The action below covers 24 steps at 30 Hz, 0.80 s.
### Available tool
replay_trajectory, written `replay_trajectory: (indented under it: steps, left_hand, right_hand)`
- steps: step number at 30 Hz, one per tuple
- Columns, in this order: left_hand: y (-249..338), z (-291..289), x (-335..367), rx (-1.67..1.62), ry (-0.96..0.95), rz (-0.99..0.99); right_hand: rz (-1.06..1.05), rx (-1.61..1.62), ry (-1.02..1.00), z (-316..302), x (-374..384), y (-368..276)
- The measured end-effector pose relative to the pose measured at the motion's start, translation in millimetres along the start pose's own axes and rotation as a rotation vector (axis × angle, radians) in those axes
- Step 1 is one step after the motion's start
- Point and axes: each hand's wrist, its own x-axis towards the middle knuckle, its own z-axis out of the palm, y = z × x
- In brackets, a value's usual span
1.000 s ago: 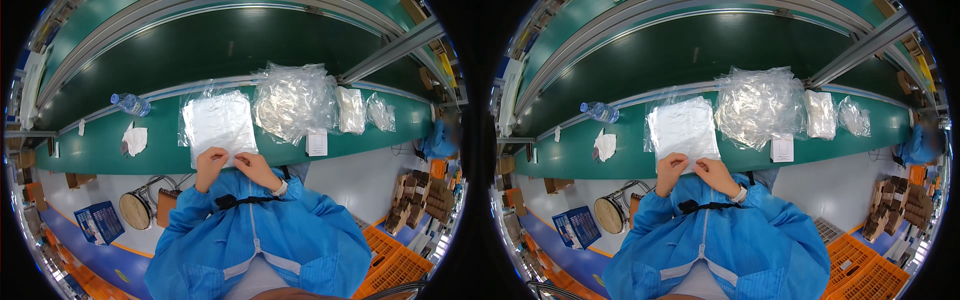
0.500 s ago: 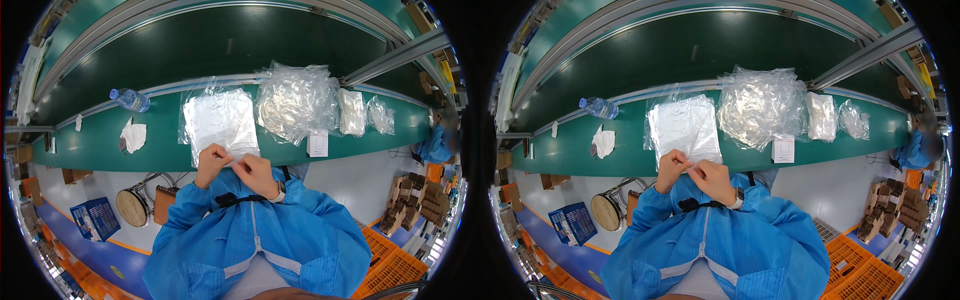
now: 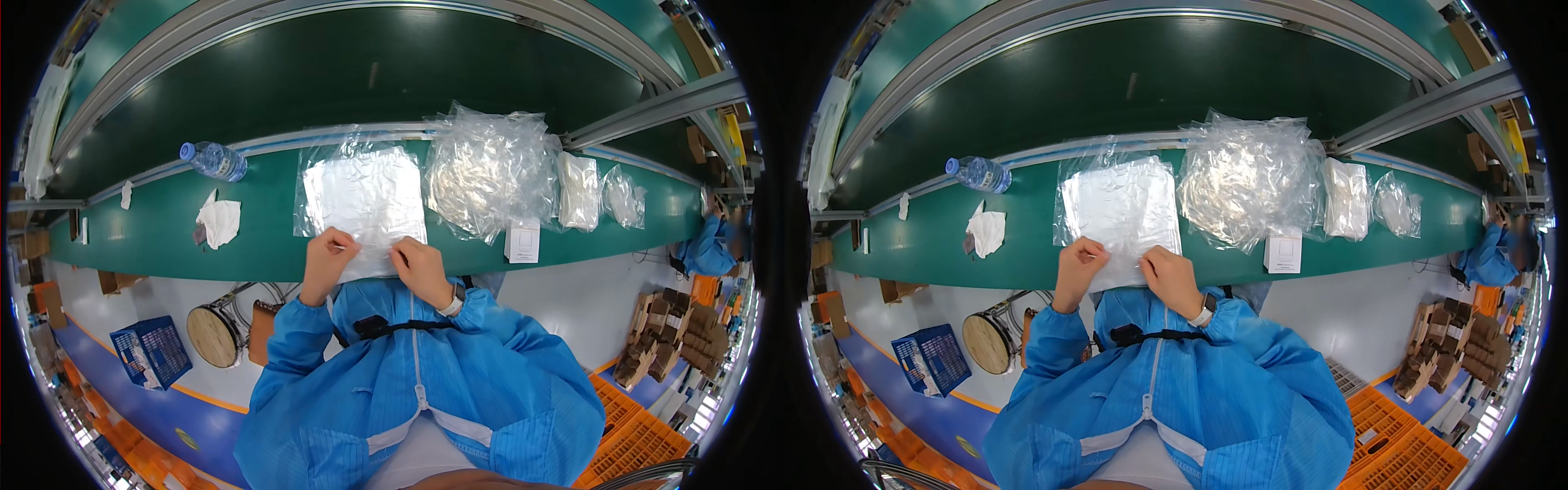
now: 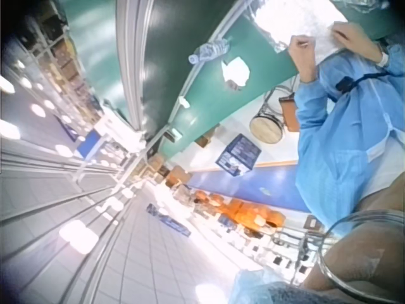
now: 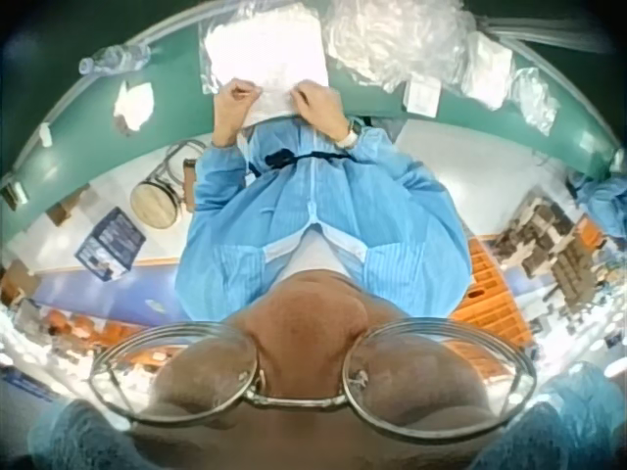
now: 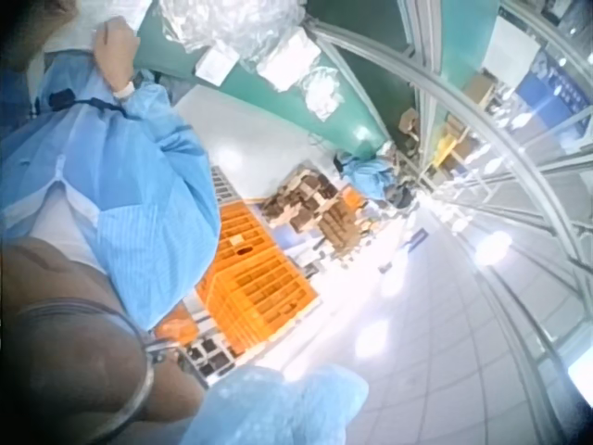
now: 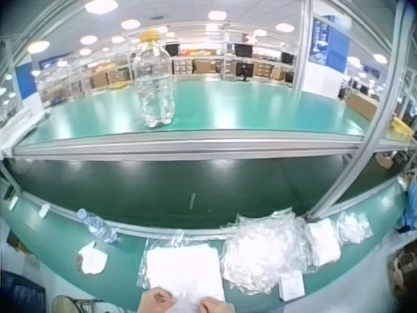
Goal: Picking up plastic bags from a stack and placing them into a larger plastic sleeve on an assembly line.
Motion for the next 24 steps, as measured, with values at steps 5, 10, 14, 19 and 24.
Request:
replay_trajectory:
  steps: [5,10,14,19,24]
  left_hand:
    - [25,8,0,0.283,0.477,0.283]
    - [44,26,-8,0.373,0.286,0.365]
    - [35,30,-7,0.370,0.022,0.319]
    - [31,24,-9,0.389,-0.031,0.275]
    - [36,24,-11,0.499,0.015,0.327]
  right_hand:
    - [0.013,-0.418,-0.010,-3,-13,14]
    - [-0.452,-0.177,0.099,-17,-5,-36]
    - [-0.613,-0.229,0.016,-5,4,-52]
    - [-0.469,-0.344,-0.197,19,14,-16]
    - [-0.540,-0.429,-0.148,37,13,-5]
